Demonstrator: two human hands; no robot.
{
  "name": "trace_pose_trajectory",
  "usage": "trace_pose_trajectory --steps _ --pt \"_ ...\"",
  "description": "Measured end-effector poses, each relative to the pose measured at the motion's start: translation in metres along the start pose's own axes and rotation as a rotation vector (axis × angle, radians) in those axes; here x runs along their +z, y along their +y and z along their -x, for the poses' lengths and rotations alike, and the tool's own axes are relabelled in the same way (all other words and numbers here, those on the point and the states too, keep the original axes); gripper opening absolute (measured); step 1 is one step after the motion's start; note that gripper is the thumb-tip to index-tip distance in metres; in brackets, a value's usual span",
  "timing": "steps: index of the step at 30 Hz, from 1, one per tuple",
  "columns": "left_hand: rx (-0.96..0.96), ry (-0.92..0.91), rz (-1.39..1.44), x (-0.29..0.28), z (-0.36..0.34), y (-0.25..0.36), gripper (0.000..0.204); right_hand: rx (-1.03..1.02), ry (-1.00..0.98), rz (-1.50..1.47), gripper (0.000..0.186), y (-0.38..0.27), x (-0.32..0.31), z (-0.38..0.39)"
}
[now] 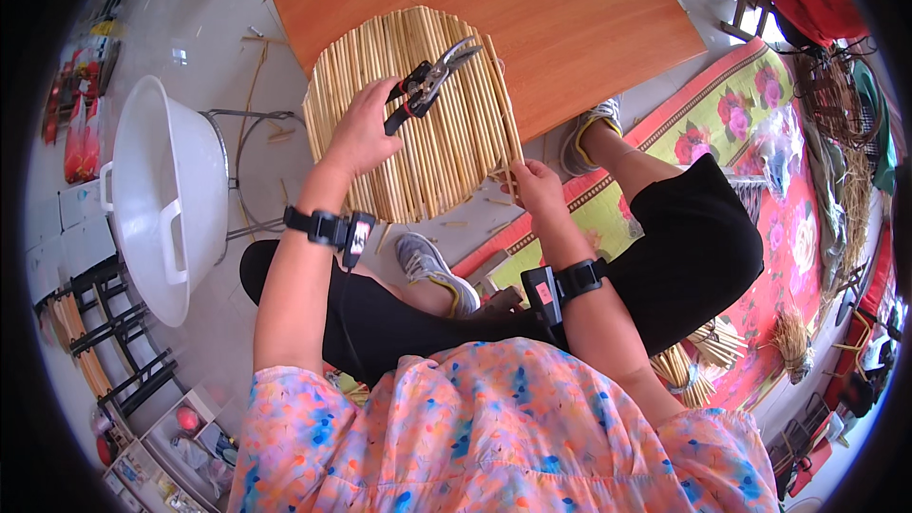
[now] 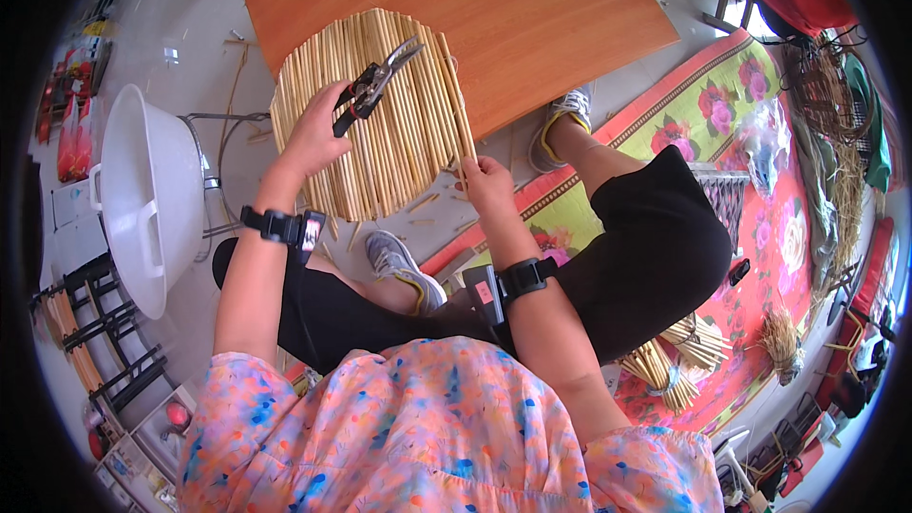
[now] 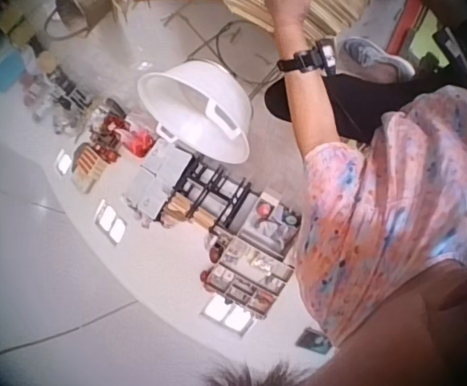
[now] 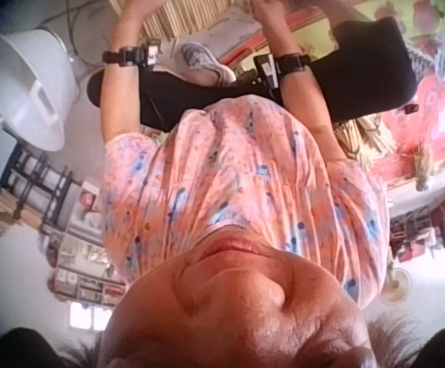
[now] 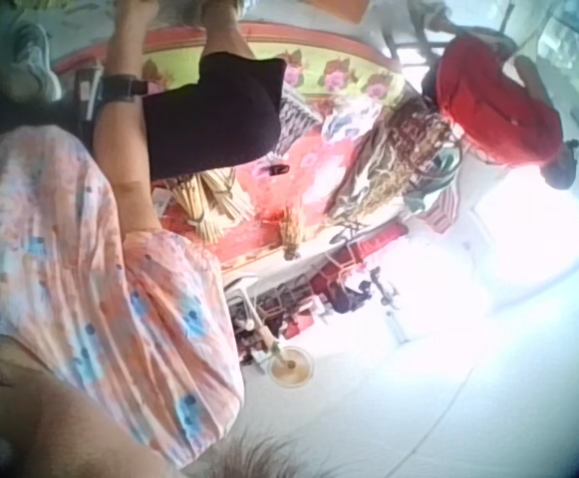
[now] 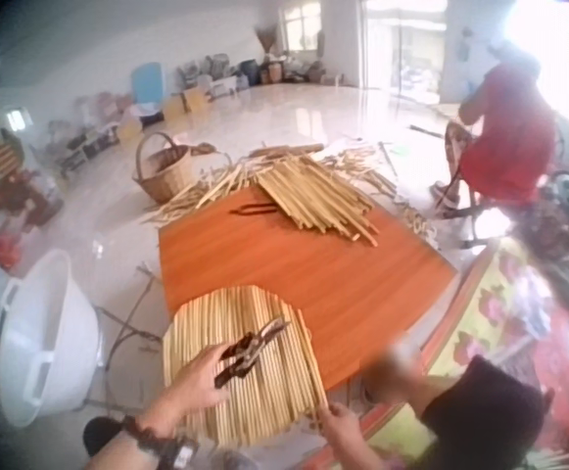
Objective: The person trims thin wooden rods using shears and ties them together with string to form a circular mat, then uses scissors to cut the string.
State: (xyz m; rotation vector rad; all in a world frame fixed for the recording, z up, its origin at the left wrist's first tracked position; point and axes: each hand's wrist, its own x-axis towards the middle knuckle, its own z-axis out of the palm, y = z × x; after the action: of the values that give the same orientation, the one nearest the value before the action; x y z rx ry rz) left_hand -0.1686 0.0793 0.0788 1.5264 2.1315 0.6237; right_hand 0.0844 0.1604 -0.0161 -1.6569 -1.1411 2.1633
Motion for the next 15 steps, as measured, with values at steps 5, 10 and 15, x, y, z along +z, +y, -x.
trace_pose_trajectory --steps 5,10,15 --pt "-0.128 -0.16 0.411 0.011 0.065 0.048 0.073 -0.046 0.035 -0.026 0.026 0.003 0.0 -0.004" --pt "-0.388 -0.366 0.826 0.069 0.146 0.061 0.072 -0.084 0.034 -0.036 0.028 0.002 0.001 -0.003" --pt "-0.589 -0.468 0.714 0.096 0.162 0.061 0.076 -0.077 0.053 -0.01 0.027 -0.001 0.004 -0.003"
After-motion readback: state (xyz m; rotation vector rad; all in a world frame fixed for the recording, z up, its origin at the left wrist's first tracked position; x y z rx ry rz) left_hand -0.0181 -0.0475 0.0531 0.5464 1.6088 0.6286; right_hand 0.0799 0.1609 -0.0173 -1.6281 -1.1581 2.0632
